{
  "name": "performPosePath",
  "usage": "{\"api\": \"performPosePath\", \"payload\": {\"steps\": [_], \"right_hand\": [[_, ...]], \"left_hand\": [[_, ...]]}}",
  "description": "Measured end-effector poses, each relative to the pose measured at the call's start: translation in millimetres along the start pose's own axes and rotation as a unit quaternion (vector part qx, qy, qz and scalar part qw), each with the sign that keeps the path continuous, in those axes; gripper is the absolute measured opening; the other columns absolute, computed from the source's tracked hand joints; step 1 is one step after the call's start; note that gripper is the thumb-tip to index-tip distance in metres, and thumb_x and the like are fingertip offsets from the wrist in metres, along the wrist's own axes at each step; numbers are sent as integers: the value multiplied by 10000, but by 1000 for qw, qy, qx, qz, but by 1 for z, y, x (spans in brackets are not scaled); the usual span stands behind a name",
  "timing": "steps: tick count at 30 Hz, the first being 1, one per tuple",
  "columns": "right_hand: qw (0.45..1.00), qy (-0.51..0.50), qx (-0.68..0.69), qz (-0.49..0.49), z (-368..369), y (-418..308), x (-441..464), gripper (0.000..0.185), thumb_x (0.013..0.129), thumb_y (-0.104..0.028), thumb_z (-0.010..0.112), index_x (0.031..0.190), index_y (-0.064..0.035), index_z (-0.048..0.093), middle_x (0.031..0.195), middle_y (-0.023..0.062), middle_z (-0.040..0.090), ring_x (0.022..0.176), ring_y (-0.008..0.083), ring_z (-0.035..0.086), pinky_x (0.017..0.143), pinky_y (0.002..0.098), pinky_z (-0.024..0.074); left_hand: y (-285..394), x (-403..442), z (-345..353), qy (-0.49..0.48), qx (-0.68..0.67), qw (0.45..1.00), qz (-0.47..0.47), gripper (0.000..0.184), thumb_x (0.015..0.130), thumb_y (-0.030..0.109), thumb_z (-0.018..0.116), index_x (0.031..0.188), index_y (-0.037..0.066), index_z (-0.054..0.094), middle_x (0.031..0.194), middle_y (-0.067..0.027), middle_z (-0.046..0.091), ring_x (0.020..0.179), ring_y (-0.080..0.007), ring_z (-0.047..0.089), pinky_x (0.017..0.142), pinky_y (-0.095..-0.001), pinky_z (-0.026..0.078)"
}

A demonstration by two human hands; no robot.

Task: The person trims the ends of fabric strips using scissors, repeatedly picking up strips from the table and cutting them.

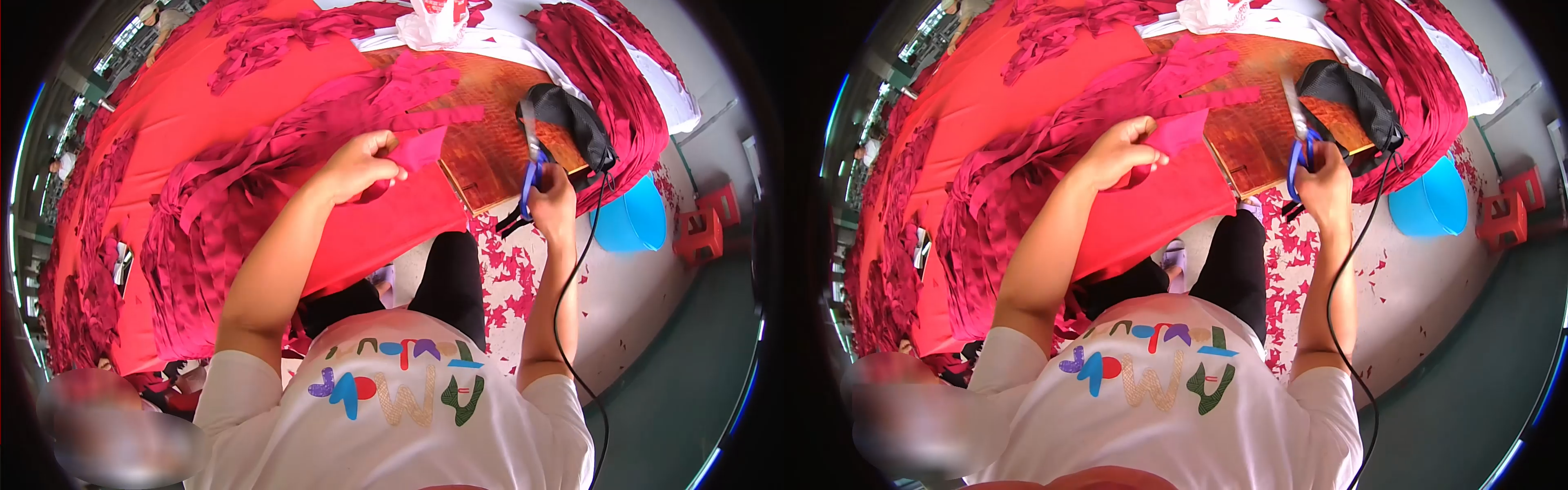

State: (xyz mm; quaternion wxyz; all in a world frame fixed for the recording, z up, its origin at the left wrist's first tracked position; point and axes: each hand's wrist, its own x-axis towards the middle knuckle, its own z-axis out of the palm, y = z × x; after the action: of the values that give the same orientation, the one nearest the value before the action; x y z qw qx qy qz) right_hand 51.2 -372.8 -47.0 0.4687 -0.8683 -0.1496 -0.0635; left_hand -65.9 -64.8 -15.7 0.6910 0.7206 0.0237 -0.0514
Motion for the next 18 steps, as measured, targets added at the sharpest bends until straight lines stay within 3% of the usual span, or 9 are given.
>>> {"api": "performPosePath", "payload": {"steps": [1,3,5,6,7,8,9,12,18], "right_hand": [[997,6,73,15,-5,2,-14,158,732,-39,618,870,-5,548,739,100,612,659,147,582,639,287,483],[914,-37,404,7,-7,4,-53,253,641,-3,514,894,-6,499,757,77,572,678,181,595,639,283,502],[868,-79,490,22,-1,-4,-88,306,573,3,475,878,-8,493,754,83,559,670,199,598,640,315,510],[852,-82,514,51,8,-16,-106,250,638,9,552,881,-19,499,731,70,549,658,191,587,638,309,496],[889,-110,443,44,14,-13,-120,236,732,-40,676,864,-42,480,721,62,554,659,171,575,623,293,474],[852,-128,506,49,26,-9,-131,300,793,-117,739,833,-64,447,727,67,574,645,151,565,609,280,458],[847,-139,511,53,33,-16,-136,316,799,-200,730,865,-62,453,751,112,591,629,184,560,592,289,444],[833,-80,526,150,46,-33,-135,183,852,-52,685,898,-52,508,973,201,679,694,178,639,610,284,514],[808,-51,567,149,60,-50,-123,263,803,-25,735,873,-82,488,743,48,589,615,179,614,565,284,493]], "left_hand": [[-2,-7,6,-13,-31,999,10,124,776,-7,632,858,52,560,806,-20,616,705,-78,553,643,-242,445],[-12,-16,15,-18,-28,999,17,136,776,-10,610,887,55,565,806,-18,619,694,-73,545,628,-235,433],[-21,-24,23,-32,-71,997,-2,192,770,-36,565,940,54,574,814,-21,623,691,-71,539,626,-233,427],[-23,-26,28,-40,-72,997,-9,192,770,-36,565,940,54,574,814,-21,623,691,-71,539,626,-233,427],[-24,-29,33,-44,-79,996,-12,229,766,-47,547,970,52,576,820,-24,627,688,-72,538,627,-232,426],[-25,-31,35,-48,-85,995,-15,267,761,-58,528,1000,50,578,825,-27,631,684,-72,538,627,-231,424],[-26,-31,36,-54,-81,995,-21,267,761,-58,528,1000,50,578,825,-27,631,684,-72,538,627,-231,424],[-27,-32,36,-67,-67,995,-22,300,755,-65,515,1024,49,580,843,-31,638,699,-72,542,643,-227,429],[-22,-40,37,-133,-50,989,-26,330,753,-71,501,1052,48,572,883,-8,637,791,-60,570,707,-214,440]]}}
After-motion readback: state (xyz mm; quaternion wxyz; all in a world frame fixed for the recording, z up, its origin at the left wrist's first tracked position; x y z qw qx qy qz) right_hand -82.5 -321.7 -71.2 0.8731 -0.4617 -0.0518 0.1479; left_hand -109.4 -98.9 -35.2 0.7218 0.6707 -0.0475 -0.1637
